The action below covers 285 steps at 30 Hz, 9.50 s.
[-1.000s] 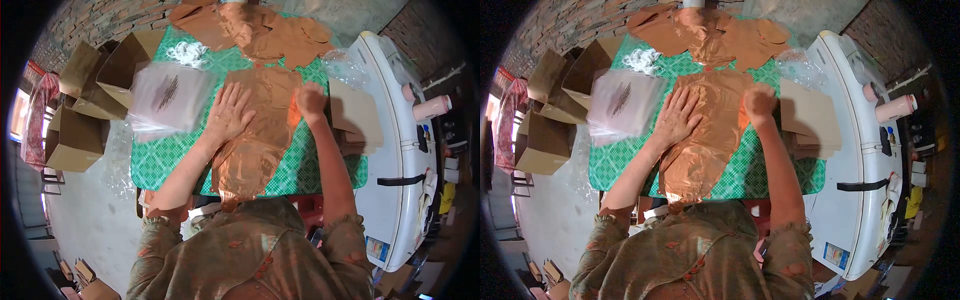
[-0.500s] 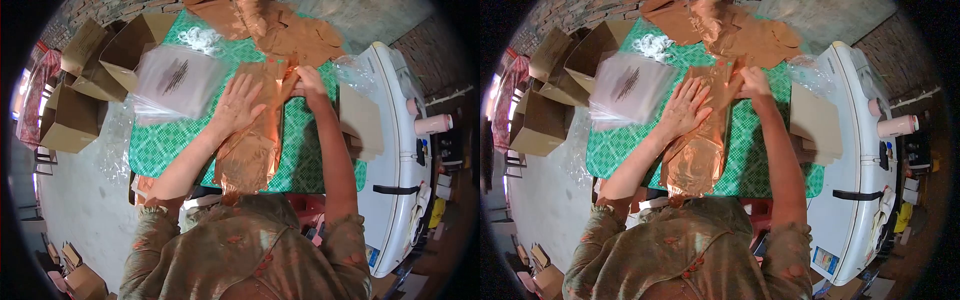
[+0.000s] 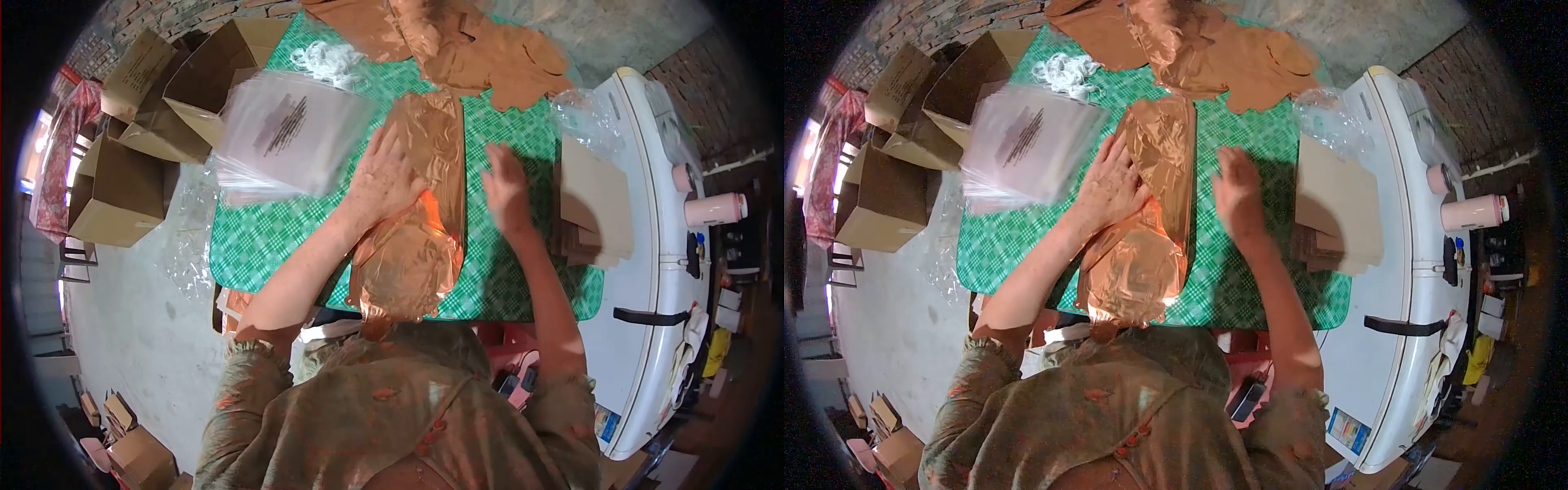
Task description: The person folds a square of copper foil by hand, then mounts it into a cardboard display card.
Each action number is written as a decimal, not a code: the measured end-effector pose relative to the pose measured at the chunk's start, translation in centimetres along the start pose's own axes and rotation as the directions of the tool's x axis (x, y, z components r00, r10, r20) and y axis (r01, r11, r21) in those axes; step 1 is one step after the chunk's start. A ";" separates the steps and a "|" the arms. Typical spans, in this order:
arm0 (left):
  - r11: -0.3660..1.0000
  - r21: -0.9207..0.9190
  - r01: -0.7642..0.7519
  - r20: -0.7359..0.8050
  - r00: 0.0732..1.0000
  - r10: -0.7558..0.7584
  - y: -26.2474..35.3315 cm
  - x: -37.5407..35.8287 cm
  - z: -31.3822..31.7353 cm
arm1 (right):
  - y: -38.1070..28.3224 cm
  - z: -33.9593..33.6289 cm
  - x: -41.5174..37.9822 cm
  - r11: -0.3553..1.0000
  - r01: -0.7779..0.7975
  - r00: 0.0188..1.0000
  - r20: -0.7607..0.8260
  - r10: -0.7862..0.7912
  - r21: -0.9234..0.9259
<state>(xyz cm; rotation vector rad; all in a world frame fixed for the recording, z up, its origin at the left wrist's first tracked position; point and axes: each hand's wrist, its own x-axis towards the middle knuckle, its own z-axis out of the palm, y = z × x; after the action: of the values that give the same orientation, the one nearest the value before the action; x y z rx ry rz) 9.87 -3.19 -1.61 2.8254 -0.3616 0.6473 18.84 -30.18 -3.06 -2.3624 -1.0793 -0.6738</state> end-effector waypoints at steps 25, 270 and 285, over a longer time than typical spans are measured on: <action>0.993 0.100 -0.060 0.059 0.997 0.054 -0.5 -0.6 0.4 | -6.8 -0.9 2.1 0.997 -0.016 0.899 0.435 0.047 -0.075; 0.974 -0.213 0.078 -0.104 0.989 -0.102 0.8 -0.4 -1.0 | -2.3 5.2 12.2 0.927 0.334 0.880 0.296 -0.372 0.173; 0.979 -0.183 0.090 -0.075 0.992 -0.105 0.9 -0.6 -0.9 | -2.5 3.8 11.4 0.960 0.214 0.892 0.365 -0.268 0.181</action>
<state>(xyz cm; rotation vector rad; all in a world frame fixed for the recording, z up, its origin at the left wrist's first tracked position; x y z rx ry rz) 8.78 -3.65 -0.94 2.6172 -0.2504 0.6752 24.33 -20.04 1.31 -2.3162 -1.5559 -0.1991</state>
